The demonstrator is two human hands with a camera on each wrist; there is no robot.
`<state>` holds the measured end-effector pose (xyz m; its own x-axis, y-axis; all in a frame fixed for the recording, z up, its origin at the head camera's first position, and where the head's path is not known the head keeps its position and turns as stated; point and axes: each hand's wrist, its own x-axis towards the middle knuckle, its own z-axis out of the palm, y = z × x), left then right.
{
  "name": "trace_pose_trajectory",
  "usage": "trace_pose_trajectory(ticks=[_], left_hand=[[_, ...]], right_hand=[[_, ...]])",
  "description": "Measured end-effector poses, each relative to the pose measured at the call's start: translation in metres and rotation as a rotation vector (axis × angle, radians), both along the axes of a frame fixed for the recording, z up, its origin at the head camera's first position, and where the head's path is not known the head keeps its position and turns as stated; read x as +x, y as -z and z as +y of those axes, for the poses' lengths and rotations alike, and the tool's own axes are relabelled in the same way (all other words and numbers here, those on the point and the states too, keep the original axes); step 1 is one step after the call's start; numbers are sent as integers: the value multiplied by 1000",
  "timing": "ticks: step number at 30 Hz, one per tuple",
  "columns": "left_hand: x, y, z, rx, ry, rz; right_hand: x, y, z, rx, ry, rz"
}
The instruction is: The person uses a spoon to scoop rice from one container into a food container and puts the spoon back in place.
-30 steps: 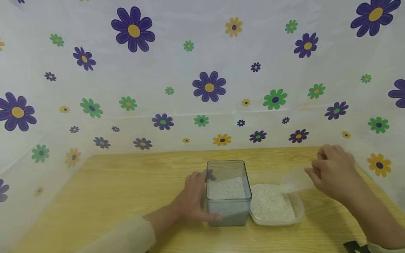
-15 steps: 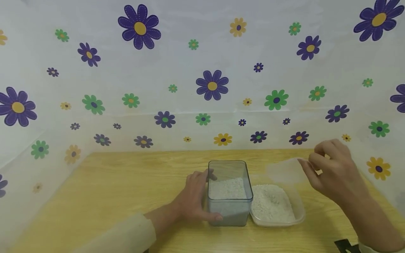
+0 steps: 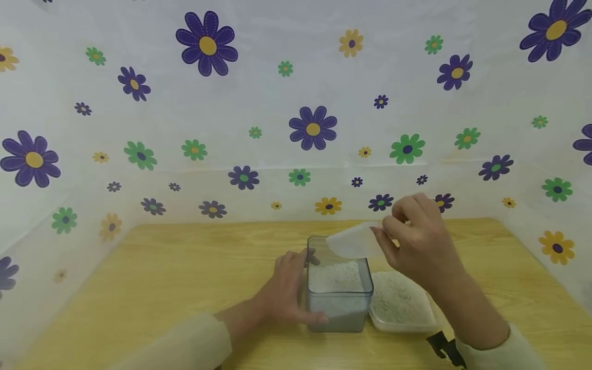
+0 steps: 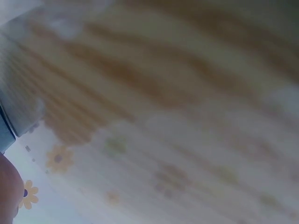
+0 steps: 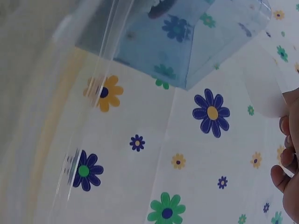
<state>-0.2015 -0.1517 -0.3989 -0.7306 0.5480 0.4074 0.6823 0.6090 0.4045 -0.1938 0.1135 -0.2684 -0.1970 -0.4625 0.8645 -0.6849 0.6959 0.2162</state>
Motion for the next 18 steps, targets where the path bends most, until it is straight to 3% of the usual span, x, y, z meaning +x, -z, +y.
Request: trace_pose_trajectory(ticks=[7, 18], left_hand=[[0, -5, 1, -13, -15, -13], [-1, -6, 1, -4, -4, -48]], right_hand=[[3, 7, -18, 144, 117, -114], [-4, 18, -44, 240, 203, -390]])
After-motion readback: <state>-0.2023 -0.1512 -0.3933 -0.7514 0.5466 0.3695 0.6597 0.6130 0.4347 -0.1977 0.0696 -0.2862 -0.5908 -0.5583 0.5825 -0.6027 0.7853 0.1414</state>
